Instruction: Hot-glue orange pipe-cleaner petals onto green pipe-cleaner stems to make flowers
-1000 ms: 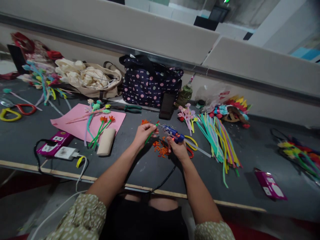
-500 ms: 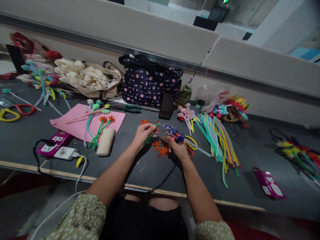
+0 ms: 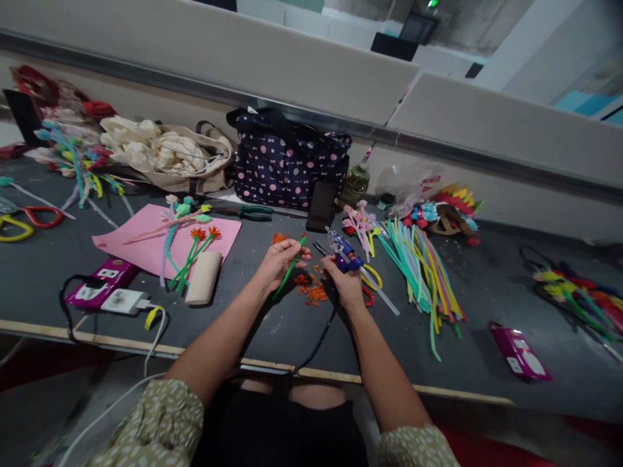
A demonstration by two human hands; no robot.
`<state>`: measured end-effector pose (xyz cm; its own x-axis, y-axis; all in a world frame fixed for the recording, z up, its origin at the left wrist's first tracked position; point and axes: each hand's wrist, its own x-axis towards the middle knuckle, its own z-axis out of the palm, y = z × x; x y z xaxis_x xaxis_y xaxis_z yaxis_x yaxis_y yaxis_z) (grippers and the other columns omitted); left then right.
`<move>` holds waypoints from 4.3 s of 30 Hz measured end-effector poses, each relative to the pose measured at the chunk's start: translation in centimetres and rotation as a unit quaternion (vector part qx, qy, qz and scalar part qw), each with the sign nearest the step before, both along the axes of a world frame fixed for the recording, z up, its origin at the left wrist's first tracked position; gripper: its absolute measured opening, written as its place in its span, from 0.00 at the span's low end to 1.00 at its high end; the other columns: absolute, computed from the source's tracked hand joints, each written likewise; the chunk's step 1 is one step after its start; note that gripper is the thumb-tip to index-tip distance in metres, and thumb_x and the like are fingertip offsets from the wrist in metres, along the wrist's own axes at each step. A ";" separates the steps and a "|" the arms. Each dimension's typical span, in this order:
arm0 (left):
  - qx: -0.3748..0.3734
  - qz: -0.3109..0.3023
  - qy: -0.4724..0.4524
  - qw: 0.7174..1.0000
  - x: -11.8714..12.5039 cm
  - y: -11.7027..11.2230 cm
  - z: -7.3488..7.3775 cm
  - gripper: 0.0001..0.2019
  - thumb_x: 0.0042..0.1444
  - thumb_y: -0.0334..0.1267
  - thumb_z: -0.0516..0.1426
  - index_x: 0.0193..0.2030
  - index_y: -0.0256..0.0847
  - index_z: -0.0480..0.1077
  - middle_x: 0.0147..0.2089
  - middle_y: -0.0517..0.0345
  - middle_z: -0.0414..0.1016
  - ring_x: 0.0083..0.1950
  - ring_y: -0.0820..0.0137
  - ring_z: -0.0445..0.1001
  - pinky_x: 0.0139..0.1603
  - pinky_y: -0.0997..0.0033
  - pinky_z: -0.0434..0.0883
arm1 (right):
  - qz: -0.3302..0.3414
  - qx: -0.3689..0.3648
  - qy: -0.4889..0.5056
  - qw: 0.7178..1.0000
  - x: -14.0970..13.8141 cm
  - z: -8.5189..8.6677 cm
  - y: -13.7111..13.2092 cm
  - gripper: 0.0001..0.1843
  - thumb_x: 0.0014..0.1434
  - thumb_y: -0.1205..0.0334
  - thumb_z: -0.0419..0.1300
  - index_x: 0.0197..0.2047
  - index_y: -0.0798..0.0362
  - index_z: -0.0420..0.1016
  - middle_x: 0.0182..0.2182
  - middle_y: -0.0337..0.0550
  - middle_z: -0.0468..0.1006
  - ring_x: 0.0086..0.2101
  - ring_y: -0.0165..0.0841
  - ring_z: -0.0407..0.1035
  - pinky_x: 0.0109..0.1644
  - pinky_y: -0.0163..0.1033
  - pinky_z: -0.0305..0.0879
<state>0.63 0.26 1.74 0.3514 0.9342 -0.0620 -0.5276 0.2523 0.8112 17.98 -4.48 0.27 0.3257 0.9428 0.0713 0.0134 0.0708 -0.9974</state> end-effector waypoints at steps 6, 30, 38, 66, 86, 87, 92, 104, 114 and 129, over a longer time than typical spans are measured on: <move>-0.005 -0.047 -0.026 0.999 0.5 -0.4 0.0 0.17 0.47 0.42 0.70 0.32 0.35 0.69 0.38 0.49 0.81 0.37 0.65 0.82 0.33 0.73 0.77 | 0.048 0.005 0.058 0.997 -0.7 0.4 -0.1 0.19 0.47 0.48 0.71 0.35 0.53 0.75 0.30 0.40 0.80 0.28 0.32 0.74 0.29 0.35 0.69; 0.024 -0.045 0.169 0.984 0.8 -1.1 0.3 0.14 0.47 0.45 0.65 0.30 0.38 0.70 0.19 0.64 0.67 0.16 0.80 0.60 0.15 0.80 0.53 | -0.033 0.027 -0.022 0.999 0.7 0.6 0.0 0.15 0.49 0.53 0.69 0.35 0.53 0.74 0.28 0.36 0.74 0.22 0.25 0.61 0.28 0.35 0.62; 0.069 -0.062 0.189 0.978 1.1 -1.1 0.0 0.10 0.47 0.42 0.63 0.28 0.37 0.70 0.17 0.66 0.63 0.15 0.80 0.57 0.16 0.79 0.52 | -0.015 0.011 0.002 1.000 0.2 1.3 -0.4 0.14 0.48 0.54 0.69 0.35 0.51 0.72 0.29 0.37 0.73 0.26 0.28 0.64 0.34 0.38 0.66; 0.103 -0.088 0.222 0.966 0.9 -1.0 -0.4 0.07 0.47 0.39 0.61 0.28 0.37 0.72 0.18 0.64 0.65 0.16 0.81 0.55 0.17 0.80 0.49 | 0.014 -0.002 -0.072 0.997 1.0 1.4 -0.4 0.11 0.50 0.54 0.68 0.31 0.51 0.75 0.24 0.36 0.70 0.27 0.31 0.64 0.35 0.39 0.65; 0.104 -0.108 0.236 0.960 0.8 -1.1 -0.2 0.08 0.47 0.41 0.62 0.28 0.37 0.73 0.18 0.64 0.65 0.16 0.80 0.56 0.17 0.80 0.49 | 0.035 -0.004 -0.056 0.998 1.0 1.4 -0.4 0.11 0.49 0.53 0.68 0.30 0.51 0.76 0.25 0.36 0.72 0.28 0.30 0.65 0.34 0.36 0.64; 0.106 -0.108 0.235 0.960 0.8 -1.1 -0.2 0.08 0.47 0.40 0.62 0.28 0.37 0.73 0.17 0.64 0.64 0.16 0.80 0.56 0.18 0.80 0.50 | 0.035 -0.006 -0.059 0.998 1.1 1.4 -0.3 0.11 0.49 0.53 0.68 0.30 0.51 0.76 0.24 0.36 0.72 0.28 0.30 0.66 0.34 0.36 0.65; 0.105 -0.111 0.246 0.957 0.8 -1.1 -0.1 0.08 0.47 0.40 0.61 0.28 0.37 0.72 0.17 0.64 0.64 0.17 0.80 0.57 0.18 0.79 0.50 | 0.038 -0.007 -0.072 0.997 1.1 1.4 -0.3 0.11 0.50 0.53 0.68 0.31 0.51 0.76 0.25 0.36 0.72 0.27 0.30 0.65 0.35 0.37 0.65; 0.117 -0.076 0.258 0.956 0.5 -0.8 -0.3 0.15 0.49 0.49 0.65 0.32 0.36 0.74 0.21 0.62 0.69 0.20 0.76 0.65 0.20 0.77 0.62 | -0.021 0.027 0.019 0.999 1.3 0.6 0.3 0.18 0.48 0.48 0.70 0.35 0.51 0.74 0.30 0.37 0.79 0.18 0.25 0.60 0.23 0.35 0.61; 0.077 0.094 0.202 0.972 -0.1 0.8 -1.0 0.20 0.39 0.50 0.70 0.31 0.37 0.75 0.23 0.63 0.70 0.21 0.75 0.67 0.22 0.74 0.69 | 0.034 -0.012 -0.001 0.999 1.2 0.1 0.5 0.19 0.46 0.48 0.70 0.34 0.51 0.72 0.27 0.36 0.78 0.18 0.24 0.60 0.21 0.33 0.61; 0.072 0.214 0.166 0.960 -0.5 1.0 -0.7 0.19 0.46 0.53 0.67 0.30 0.38 0.73 0.25 0.62 0.70 0.22 0.77 0.67 0.21 0.77 0.67 | 0.138 0.013 -0.253 0.957 0.0 -1.0 -0.1 0.09 0.53 0.54 0.64 0.34 0.49 0.71 0.28 0.36 0.75 0.29 0.33 0.68 0.35 0.38 0.64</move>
<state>0.17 1.24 1.02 -0.0840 0.9958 0.0367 -0.2649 -0.0578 0.9625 18.03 -4.61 -0.72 -0.0182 0.9838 0.1785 0.4715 0.1659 -0.8661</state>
